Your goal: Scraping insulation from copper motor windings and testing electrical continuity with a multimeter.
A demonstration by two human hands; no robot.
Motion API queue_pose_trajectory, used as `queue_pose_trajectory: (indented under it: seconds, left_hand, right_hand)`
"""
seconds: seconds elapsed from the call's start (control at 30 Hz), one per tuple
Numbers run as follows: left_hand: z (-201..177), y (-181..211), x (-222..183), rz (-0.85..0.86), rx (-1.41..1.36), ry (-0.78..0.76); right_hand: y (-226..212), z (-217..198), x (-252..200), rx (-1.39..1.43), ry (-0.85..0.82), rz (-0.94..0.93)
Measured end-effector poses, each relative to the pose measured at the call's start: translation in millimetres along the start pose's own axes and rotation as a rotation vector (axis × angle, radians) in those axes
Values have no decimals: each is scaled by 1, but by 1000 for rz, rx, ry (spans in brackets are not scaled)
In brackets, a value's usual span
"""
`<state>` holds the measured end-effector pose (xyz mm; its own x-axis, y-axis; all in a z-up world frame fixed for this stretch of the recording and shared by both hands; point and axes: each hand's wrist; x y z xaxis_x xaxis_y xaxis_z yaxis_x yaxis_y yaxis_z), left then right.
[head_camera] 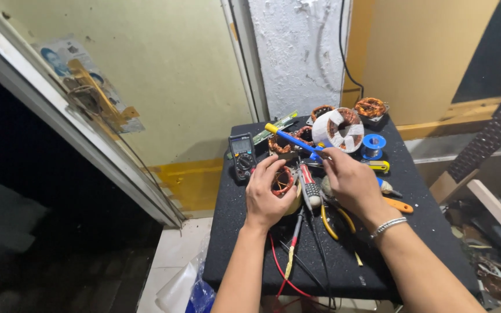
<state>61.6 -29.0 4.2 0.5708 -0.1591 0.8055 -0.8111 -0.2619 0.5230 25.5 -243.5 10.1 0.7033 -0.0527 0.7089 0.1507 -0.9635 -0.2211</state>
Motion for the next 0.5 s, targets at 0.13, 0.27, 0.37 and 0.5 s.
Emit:
queue_pose_trajectory:
  seconds: [0.13, 0.27, 0.37, 0.5]
  left_hand:
    - [-5, 10, 1, -33, 75, -33]
    - [-6, 19, -2, -235, 130, -26]
    - [-10, 6, -2, -259, 101, -43]
    - [-17, -5, 10, -189, 34, -193]
  right_hand:
    - [-10, -19, 6, 42, -33, 37]
    - [-22, -38, 13, -12, -67, -10]
    - [-23, -40, 24, 20, -174, -52]
    - [-12, -33, 44, 100, -322, -245]
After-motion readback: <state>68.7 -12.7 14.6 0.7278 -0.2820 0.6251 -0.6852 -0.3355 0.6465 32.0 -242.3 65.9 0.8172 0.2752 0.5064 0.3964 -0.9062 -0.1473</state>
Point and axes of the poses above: each hand's wrist, its own x-axis towards the middle knuckle, its own z-axis out of the palm, y = z × x, and after that the axes turned 12 degrees about -x, right-handed
